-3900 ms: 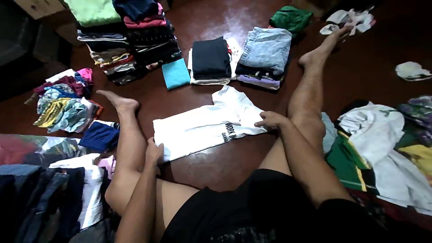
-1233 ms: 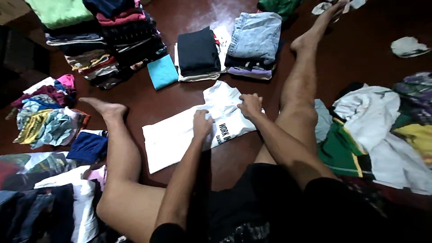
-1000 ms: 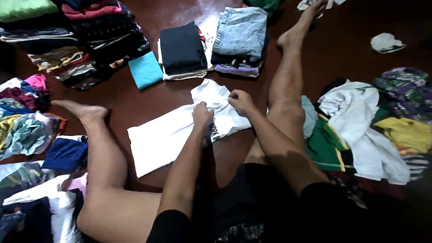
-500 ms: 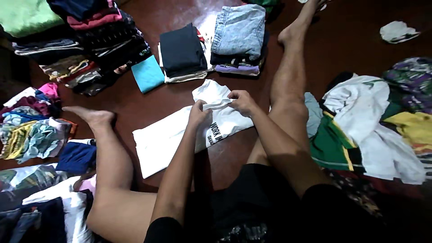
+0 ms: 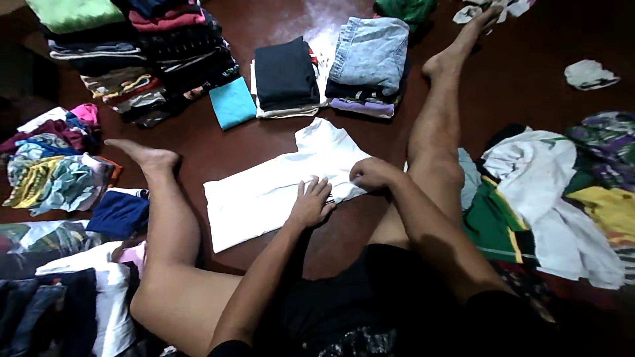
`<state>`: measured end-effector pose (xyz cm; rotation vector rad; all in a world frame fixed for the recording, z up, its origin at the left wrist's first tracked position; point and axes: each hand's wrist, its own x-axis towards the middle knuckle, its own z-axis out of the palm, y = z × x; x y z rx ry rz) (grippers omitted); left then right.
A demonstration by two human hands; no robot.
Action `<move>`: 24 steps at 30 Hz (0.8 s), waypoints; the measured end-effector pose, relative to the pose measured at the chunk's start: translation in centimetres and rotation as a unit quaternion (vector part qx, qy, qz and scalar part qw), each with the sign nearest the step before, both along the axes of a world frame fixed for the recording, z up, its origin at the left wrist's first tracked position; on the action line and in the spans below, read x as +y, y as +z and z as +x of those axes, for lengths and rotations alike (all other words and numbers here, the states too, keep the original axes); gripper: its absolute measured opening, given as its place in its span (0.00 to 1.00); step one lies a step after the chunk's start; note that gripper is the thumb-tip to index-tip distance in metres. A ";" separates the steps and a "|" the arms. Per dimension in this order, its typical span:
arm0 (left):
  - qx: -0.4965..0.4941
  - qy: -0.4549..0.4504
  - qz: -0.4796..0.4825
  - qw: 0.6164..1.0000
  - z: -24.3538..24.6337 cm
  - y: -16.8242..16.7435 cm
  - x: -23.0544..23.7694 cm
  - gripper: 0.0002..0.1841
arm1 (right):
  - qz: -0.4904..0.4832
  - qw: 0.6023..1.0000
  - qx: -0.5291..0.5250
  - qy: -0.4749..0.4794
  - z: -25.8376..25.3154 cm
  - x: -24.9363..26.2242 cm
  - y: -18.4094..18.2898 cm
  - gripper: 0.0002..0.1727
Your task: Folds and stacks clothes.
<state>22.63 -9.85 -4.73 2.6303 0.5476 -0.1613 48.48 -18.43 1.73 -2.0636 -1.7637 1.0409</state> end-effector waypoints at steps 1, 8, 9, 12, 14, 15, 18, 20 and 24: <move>-0.024 0.020 0.000 1.000 -0.1 0.1 0.3 0.32 | -0.010 1.000 -0.008 -0.003 -0.2 0.2 -0.4 0.07; 0.007 0.200 0.053 0.978 -5.5 0.4 5.3 0.34 | 0.020 0.999 -0.026 -0.016 0.1 1.4 -2.8 0.11; 0.063 0.178 0.023 0.982 -7.0 0.4 5.8 0.36 | -0.012 0.999 -0.052 0.004 0.1 1.7 -3.0 0.09; 0.042 0.161 -0.011 0.986 -9.8 2.2 6.8 0.30 | -0.082 0.990 -0.117 -0.020 -0.9 4.0 -0.8 0.10; -0.011 0.200 0.014 0.980 -11.1 3.5 8.4 0.24 | -0.025 0.989 -0.129 -0.062 -2.0 6.1 0.6 0.09; -0.024 0.216 0.039 0.975 -11.8 3.6 9.7 0.21 | 0.013 0.989 -0.129 -0.068 -2.3 7.6 0.6 0.11; 0.021 0.255 0.076 0.964 -14.1 3.3 14.6 0.29 | 0.121 0.984 -0.127 -0.021 -2.7 12.0 -1.4 0.29; 0.087 0.272 0.062 0.956 -15.5 3.4 16.9 0.37 | 0.113 0.983 -0.141 0.034 -2.8 14.1 -2.6 0.42; 0.212 0.226 0.062 0.949 -16.2 5.0 19.8 0.24 | 0.050 0.956 -0.253 0.137 -1.1 15.9 -2.4 0.27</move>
